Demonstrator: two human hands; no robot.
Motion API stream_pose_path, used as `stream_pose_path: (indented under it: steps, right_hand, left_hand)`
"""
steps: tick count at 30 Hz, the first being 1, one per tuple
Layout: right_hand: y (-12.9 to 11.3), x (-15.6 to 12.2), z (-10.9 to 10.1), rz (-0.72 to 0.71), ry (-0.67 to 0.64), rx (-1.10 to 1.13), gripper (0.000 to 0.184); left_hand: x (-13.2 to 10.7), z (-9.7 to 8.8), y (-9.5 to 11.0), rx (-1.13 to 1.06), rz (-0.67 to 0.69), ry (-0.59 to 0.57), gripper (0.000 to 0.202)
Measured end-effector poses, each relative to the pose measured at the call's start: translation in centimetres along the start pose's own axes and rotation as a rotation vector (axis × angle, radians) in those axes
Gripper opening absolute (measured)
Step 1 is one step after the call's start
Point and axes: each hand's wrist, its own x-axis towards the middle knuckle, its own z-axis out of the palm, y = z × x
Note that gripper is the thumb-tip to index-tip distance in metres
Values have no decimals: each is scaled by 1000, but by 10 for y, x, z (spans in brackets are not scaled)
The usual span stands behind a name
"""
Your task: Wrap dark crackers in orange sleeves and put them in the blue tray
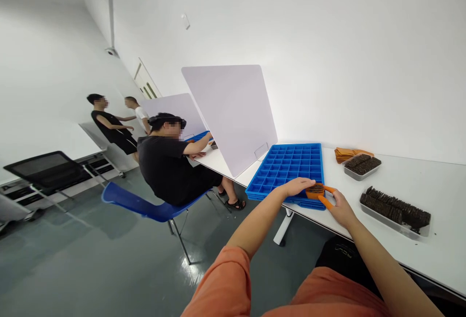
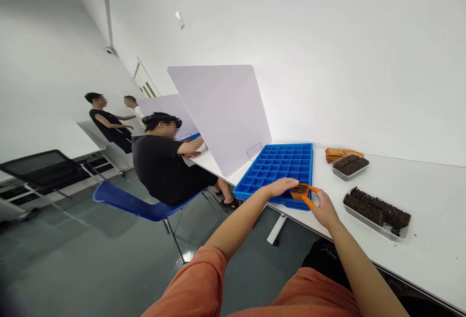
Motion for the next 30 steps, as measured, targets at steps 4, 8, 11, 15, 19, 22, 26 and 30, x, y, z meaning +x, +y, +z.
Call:
stream_pose_path:
  steps: [4, 8, 11, 15, 19, 22, 26, 30]
  right_hand:
    - [-2, -1, -1, -15, -20, -40, 51]
    - [-1, -2, -3, -33, -30, -94, 49]
    - [2, -2, -2, -44, -21, -130, 47]
    - [5, -1, -1, -55, -15, -146, 50]
    - [4, -2, -1, -64, -6, -144, 50]
    - [3, -2, -1, -62, 6, -146, 47]
    - [2, -2, -1, -63, 23, -147, 46]
    - [1, -1, -1, -58, 33, -139, 47]
  left_hand:
    - [15, -9, 35, 249, -48, -177, 58]
    - [21, -7, 63, 451, -95, -241, 60]
    - [16, -4, 71, 525, -115, -272, 59]
    - [8, -5, 66, 507, -128, -280, 59]
    - [8, -4, 58, 527, -127, -256, 61]
    - [13, -2, 56, 638, -107, -215, 63]
    - [19, -2, 59, 731, -102, -257, 65]
    - [21, -2, 61, 764, -94, -277, 65]
